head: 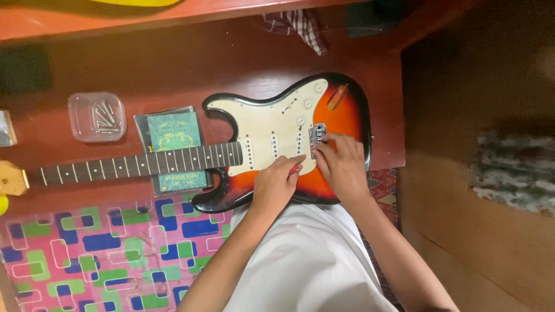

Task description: The person uses a screwdriver to adjust the bridge saddles on an electric guitar. They repeatedly tighten and loosen screws on the bridge assembly while the guitar rests on a table.

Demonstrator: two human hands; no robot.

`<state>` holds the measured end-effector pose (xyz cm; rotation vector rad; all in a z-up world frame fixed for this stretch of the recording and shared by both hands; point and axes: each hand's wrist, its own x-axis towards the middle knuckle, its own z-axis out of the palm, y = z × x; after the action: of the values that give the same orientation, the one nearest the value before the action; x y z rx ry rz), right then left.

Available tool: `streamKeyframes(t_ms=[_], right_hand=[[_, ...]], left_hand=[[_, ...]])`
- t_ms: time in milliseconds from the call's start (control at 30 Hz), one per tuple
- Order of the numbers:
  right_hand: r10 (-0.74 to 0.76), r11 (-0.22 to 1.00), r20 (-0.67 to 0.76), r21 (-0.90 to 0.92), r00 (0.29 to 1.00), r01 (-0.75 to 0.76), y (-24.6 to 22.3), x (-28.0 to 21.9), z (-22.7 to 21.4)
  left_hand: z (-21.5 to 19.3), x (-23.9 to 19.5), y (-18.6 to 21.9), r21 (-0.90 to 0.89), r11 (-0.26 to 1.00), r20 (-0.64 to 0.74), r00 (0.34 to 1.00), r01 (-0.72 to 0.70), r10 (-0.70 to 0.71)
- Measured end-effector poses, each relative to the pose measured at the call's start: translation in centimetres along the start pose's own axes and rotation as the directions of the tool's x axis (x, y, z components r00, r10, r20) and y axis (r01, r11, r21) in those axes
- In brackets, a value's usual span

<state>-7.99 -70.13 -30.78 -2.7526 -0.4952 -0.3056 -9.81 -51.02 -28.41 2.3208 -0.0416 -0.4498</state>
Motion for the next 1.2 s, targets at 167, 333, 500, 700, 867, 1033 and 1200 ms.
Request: streamKeyframes(t_ms=[167, 333, 500, 700, 867, 1033, 1200], right_hand=[[-0.009, 0.999, -0.02, -0.033, 1.0, 0.008, -0.5, 0.5, -0.8], [0.013, 1.0, -0.03, 0.011, 0.999, -0.012, 0.4, 0.9, -0.6], [0.078, 0.988, -0.032, 0.135, 0.996, -0.073, 1.3, 0.6, -0.7], [0.238, 0.697, 0.231, 0.636, 0.943, -0.332, 0.2, 0.7, -4.0], [0.308, 0.506, 0.411, 0.693, 0.858, -0.513, -3.1, 1.5, -9.5], [0.453, 0.653, 0.271, 0.548, 0.849, -0.523, -2.7, 2.1, -10.4], [0.443, 0.788, 0.206, 0.375, 0.872, -0.489, -1.7, 0.9, -9.1]], left_hand=[[0.4, 0.1, -0.7, -0.013, 1.0, 0.006, 1.0, 0.007, -0.007], [0.6, 0.5, -1.5, -0.056, 0.998, 0.004, 1.0, 0.023, -0.023], [-1.0, 0.8, -1.5, -0.484, 0.874, -0.001, 0.998, 0.053, -0.061], [-1.8, 0.3, 1.0, -0.815, 0.58, 0.009, 1.0, 0.021, -0.024], [-5.0, 0.6, 7.2, -0.671, 0.703, -0.064, 0.963, -0.236, 0.262], [-4.9, 1.9, 9.7, -0.565, 0.743, -0.044, 0.912, -0.359, 0.407], [-4.0, 2.8, 9.3, -0.487, 0.712, -0.097, 0.842, -0.505, 0.531]])
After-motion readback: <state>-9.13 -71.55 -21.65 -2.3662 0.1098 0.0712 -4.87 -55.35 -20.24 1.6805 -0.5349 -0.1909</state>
